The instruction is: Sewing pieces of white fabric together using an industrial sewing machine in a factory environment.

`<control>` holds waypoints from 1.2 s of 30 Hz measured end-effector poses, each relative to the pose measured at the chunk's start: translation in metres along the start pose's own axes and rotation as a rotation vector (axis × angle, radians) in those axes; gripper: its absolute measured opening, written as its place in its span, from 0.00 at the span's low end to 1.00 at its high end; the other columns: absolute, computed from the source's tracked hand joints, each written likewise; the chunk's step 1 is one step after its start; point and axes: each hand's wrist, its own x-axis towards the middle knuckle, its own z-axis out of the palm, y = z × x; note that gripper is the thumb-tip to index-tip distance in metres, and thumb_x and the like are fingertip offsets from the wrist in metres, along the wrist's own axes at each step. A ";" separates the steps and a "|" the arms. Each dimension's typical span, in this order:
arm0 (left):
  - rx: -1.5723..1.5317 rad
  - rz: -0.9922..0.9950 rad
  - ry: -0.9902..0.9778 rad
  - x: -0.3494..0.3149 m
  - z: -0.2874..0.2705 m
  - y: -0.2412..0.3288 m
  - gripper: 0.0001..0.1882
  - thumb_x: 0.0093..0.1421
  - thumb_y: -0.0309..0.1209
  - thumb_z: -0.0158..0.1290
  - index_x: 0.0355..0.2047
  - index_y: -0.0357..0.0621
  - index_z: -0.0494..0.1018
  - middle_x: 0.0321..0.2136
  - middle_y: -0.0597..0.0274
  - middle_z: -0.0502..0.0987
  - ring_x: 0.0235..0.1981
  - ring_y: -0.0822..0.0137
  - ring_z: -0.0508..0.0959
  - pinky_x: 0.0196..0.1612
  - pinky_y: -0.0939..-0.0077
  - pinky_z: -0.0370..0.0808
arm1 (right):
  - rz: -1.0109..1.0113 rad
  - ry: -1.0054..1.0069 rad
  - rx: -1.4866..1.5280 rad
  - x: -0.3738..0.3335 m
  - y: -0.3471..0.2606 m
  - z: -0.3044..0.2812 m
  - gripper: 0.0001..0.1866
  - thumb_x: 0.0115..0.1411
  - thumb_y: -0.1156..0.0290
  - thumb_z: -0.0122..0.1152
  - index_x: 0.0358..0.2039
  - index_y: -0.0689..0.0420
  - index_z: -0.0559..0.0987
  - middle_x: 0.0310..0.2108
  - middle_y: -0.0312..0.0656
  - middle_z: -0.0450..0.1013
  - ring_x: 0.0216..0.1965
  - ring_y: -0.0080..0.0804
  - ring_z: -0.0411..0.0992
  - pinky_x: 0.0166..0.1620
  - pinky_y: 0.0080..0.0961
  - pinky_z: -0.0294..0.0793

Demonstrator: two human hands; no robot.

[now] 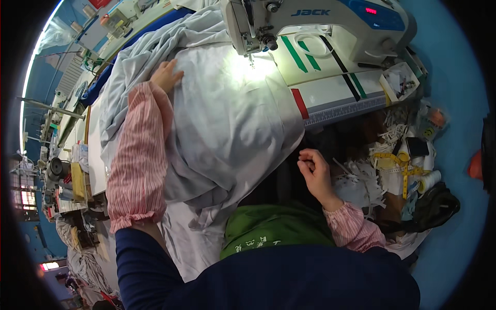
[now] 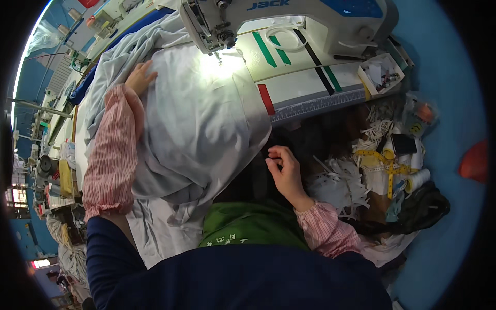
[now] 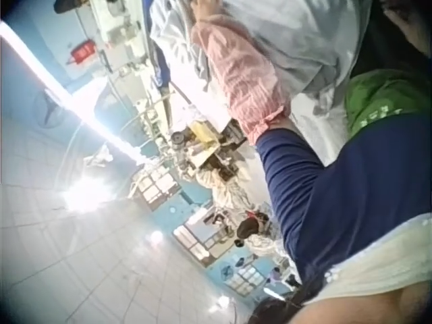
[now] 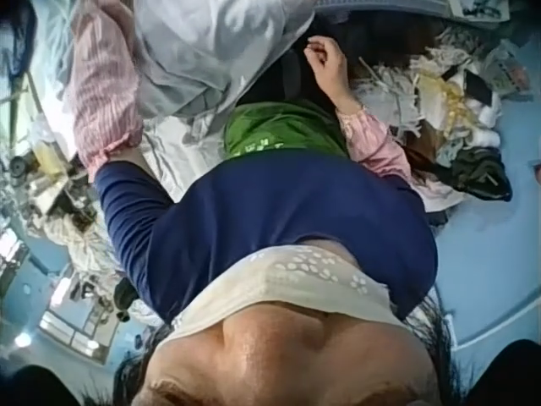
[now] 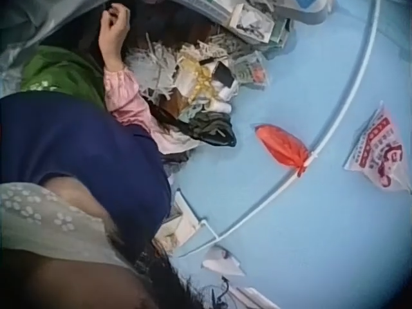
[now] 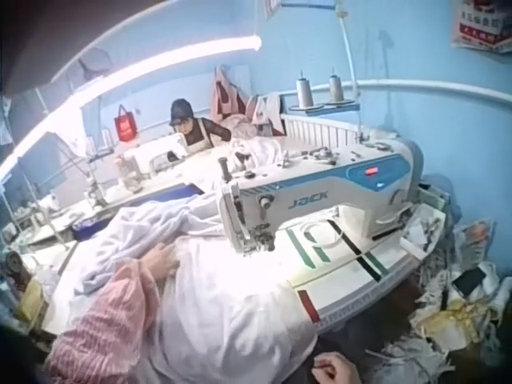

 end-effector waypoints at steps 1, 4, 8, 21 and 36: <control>0.006 0.003 0.008 -0.012 -0.003 0.009 0.28 0.62 0.44 0.52 0.59 0.43 0.64 0.56 0.42 0.65 0.56 0.45 0.67 0.59 0.65 0.64 | 0.153 0.032 0.110 -0.001 0.005 0.005 0.13 0.59 0.81 0.57 0.46 0.63 0.71 0.43 0.42 0.72 0.43 0.25 0.72 0.43 0.21 0.73; -0.120 0.252 0.068 -0.044 -0.009 0.054 0.25 0.61 0.38 0.54 0.56 0.41 0.66 0.56 0.45 0.66 0.56 0.48 0.68 0.59 0.66 0.64 | 0.174 0.093 0.284 0.007 0.010 0.025 0.18 0.59 0.79 0.58 0.50 0.63 0.69 0.47 0.42 0.70 0.47 0.26 0.70 0.47 0.22 0.71; -0.318 0.522 0.061 -0.054 -0.014 0.152 0.17 0.62 0.33 0.53 0.47 0.36 0.73 0.50 0.48 0.72 0.53 0.50 0.71 0.56 0.65 0.67 | 0.254 0.084 0.575 0.023 0.014 0.040 0.24 0.56 0.75 0.64 0.53 0.63 0.70 0.48 0.41 0.71 0.46 0.29 0.70 0.51 0.25 0.68; -0.274 0.498 0.222 -0.037 0.038 0.196 0.19 0.57 0.41 0.57 0.44 0.41 0.75 0.43 0.51 0.73 0.46 0.52 0.71 0.50 0.62 0.68 | 0.826 -0.282 0.819 -0.014 0.025 0.063 0.22 0.62 0.68 0.58 0.55 0.61 0.68 0.51 0.40 0.71 0.52 0.31 0.69 0.56 0.32 0.68; -0.160 0.551 0.147 -0.050 0.030 0.202 0.24 0.59 0.43 0.53 0.51 0.44 0.69 0.51 0.57 0.70 0.55 0.57 0.67 0.57 0.62 0.63 | 0.643 -0.376 0.846 -0.031 -0.001 0.003 0.21 0.60 0.72 0.59 0.52 0.67 0.70 0.48 0.44 0.73 0.48 0.31 0.72 0.53 0.29 0.72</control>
